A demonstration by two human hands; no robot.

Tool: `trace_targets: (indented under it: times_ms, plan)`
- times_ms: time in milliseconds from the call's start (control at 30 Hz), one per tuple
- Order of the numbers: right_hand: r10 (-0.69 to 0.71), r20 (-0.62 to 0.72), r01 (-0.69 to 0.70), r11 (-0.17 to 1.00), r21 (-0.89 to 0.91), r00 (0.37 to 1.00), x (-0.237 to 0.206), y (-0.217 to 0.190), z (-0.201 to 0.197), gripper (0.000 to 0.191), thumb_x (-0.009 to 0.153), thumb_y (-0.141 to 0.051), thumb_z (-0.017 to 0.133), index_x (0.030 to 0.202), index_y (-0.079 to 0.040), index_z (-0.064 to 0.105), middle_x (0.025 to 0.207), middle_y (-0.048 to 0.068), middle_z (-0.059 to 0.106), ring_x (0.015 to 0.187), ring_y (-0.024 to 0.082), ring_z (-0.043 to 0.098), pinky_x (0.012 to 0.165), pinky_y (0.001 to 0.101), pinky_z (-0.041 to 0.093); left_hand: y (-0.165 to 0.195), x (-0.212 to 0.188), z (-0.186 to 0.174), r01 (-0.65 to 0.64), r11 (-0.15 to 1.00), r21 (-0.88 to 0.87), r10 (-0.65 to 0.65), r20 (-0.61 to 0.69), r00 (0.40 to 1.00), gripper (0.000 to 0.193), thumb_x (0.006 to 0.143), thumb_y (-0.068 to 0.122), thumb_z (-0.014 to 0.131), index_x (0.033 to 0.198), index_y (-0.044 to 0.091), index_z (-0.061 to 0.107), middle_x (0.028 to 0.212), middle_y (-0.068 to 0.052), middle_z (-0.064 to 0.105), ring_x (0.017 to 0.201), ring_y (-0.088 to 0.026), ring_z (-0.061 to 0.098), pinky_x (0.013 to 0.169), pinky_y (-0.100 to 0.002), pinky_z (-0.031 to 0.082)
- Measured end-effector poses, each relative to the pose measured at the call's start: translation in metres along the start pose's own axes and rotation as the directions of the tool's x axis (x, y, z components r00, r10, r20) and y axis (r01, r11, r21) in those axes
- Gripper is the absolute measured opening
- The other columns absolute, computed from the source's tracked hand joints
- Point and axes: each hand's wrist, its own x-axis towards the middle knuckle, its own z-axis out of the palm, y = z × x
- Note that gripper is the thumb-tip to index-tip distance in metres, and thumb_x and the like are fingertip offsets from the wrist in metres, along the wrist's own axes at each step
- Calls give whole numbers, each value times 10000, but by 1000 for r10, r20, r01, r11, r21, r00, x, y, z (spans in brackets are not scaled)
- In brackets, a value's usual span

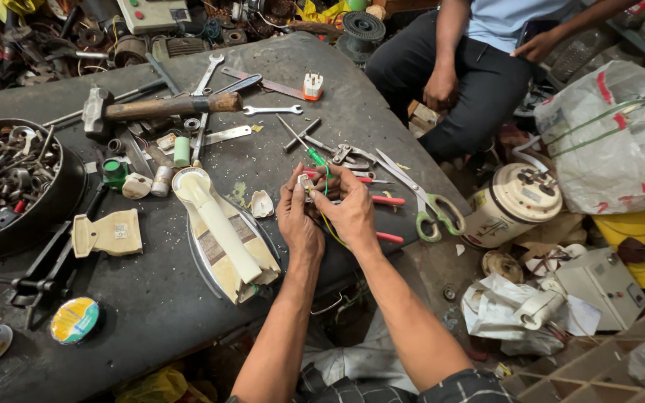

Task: The person works on a disassembled electrical cord and plug. They use a screwdriver to tighten terminal screws, scissors to trim wire ends, and pliers to strip insulation, then reinsert the wires into the plug and secure them.

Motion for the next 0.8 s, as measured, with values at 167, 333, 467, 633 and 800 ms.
trace_targets:
  times_ms: [167,333,467,633,800]
  plan:
    - [-15,8,14,1000,10,1000,-2,-1,2,406,857,8,764,1243,-3,638,987,28,721,843,66,669,761,233,582,0,1,-2,29,997,-64,-29,2,1000,369,1068,49,449,1419,-28,532,1167,-173,681,998,-208,697,863,-304,579]
    - [0,0,0,1000,10,1000,-2,0,1,401,847,8,762,1230,0,641,995,28,719,832,63,663,735,231,582,1,1,-2,4,994,-110,-1,21,1000,376,1092,15,466,1462,-9,528,1176,-138,658,943,-160,672,774,-267,566]
    - [46,4,-46,996,79,999,-1,1,-1,427,846,7,769,1251,-10,634,962,33,714,809,77,667,728,233,584,3,0,-2,49,997,-57,-49,6,999,389,1049,32,441,1435,23,491,1167,-186,685,942,-184,710,727,-246,571]
    - [52,13,-53,980,192,999,0,2,-2,436,846,17,779,1257,0,636,965,42,715,829,86,670,742,238,581,4,-1,-1,42,998,-54,-42,10,999,402,1059,35,440,1459,22,475,1171,-222,686,969,-190,721,694,-217,550]
    - [57,13,-59,978,202,998,0,4,0,449,845,10,782,1267,-10,631,956,38,711,822,85,670,733,235,576,5,0,1,33,997,-68,-32,23,999,402,1068,37,450,1469,33,467,1180,-230,697,943,-175,713,683,-210,545]
